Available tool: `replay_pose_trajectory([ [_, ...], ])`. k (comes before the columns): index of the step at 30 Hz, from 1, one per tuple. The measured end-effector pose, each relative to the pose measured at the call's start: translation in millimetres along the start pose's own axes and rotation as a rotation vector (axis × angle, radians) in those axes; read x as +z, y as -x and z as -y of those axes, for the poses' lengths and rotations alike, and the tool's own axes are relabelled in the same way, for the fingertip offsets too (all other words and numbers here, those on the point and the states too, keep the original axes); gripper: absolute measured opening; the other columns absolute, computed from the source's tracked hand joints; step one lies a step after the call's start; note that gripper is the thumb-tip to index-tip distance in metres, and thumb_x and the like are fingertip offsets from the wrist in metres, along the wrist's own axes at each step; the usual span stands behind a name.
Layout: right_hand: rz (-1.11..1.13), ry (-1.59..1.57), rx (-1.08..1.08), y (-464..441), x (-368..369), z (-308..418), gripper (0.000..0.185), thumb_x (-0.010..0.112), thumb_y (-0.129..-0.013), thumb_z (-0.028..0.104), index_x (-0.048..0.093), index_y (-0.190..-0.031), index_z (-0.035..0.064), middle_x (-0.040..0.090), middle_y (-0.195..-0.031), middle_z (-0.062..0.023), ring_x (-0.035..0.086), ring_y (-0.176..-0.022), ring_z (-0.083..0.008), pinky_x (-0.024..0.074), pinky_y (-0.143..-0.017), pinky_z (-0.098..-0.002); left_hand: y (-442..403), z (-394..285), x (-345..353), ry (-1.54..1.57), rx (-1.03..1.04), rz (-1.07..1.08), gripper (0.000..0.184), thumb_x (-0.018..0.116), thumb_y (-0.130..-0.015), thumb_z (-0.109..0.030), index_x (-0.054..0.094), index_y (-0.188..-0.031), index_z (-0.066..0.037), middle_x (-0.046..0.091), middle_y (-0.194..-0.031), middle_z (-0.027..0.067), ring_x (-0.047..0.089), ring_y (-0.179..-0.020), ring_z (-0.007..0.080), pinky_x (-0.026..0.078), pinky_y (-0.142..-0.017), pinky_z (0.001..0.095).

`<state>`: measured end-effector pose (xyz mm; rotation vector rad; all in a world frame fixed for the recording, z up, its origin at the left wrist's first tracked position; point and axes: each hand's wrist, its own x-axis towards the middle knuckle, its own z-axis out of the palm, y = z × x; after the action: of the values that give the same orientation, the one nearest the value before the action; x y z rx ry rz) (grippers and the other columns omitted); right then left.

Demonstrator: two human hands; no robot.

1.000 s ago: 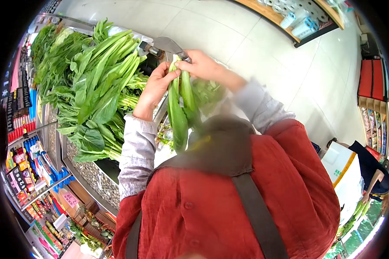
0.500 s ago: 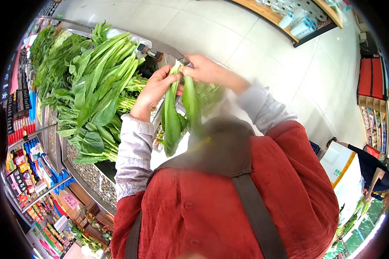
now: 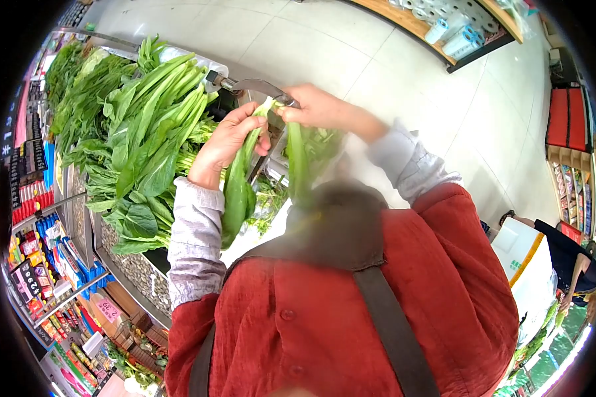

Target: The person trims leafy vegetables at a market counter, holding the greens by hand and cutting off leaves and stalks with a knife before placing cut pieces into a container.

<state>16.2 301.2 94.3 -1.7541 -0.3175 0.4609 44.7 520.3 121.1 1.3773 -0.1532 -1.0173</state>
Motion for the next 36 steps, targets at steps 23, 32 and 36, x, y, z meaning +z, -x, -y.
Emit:
replay_pose_trajectory([
  [23, -0.381, -0.339, 0.052, 5.4, 9.5, -16.1, 0.024, 0.059, -0.092, 0.028, 0.062, -0.094, 0.0043, 0.059, -0.07, 0.0019, 0.047, -0.049, -0.0049, 0.0359, -0.044, -0.0216, -23.3, 54.5, 36.2, -0.229, 0.199, -0.324, 0.025, 0.074, -0.083, -0.013, 0.063, -0.104, -0.003, 0.058, -0.068, -0.0041, 0.046, -0.049, 0.0028, 0.036, -0.042, 0.0184],
  [32, -0.391, 0.375, 0.09, 51.1, 8.8, -26.3, 0.034, 0.054, -0.092, 0.036, 0.056, -0.099, 0.0024, 0.06, -0.078, -0.0176, 0.06, -0.066, -0.0328, 0.0485, -0.063, -0.0411, -20.9, 53.1, 30.0, -0.524, 0.33, -0.467, 0.023, 0.074, -0.081, -0.017, 0.069, -0.096, -0.002, 0.067, -0.072, 0.0035, 0.059, -0.058, 0.0113, 0.048, -0.055, 0.027],
  [36, -0.351, 0.491, 0.036, 58.9, 22.3, -23.8, 0.03, 0.047, -0.095, 0.03, 0.052, -0.097, 0.0006, 0.058, -0.077, -0.0237, 0.057, -0.076, -0.0424, 0.0456, -0.068, -0.0463, -19.7, 46.5, 42.7, -0.914, 0.335, -0.573, 0.031, 0.073, -0.077, -0.022, 0.068, -0.1, -0.001, 0.068, -0.076, 0.0164, 0.067, -0.066, 0.026, 0.052, -0.064, 0.0335],
])
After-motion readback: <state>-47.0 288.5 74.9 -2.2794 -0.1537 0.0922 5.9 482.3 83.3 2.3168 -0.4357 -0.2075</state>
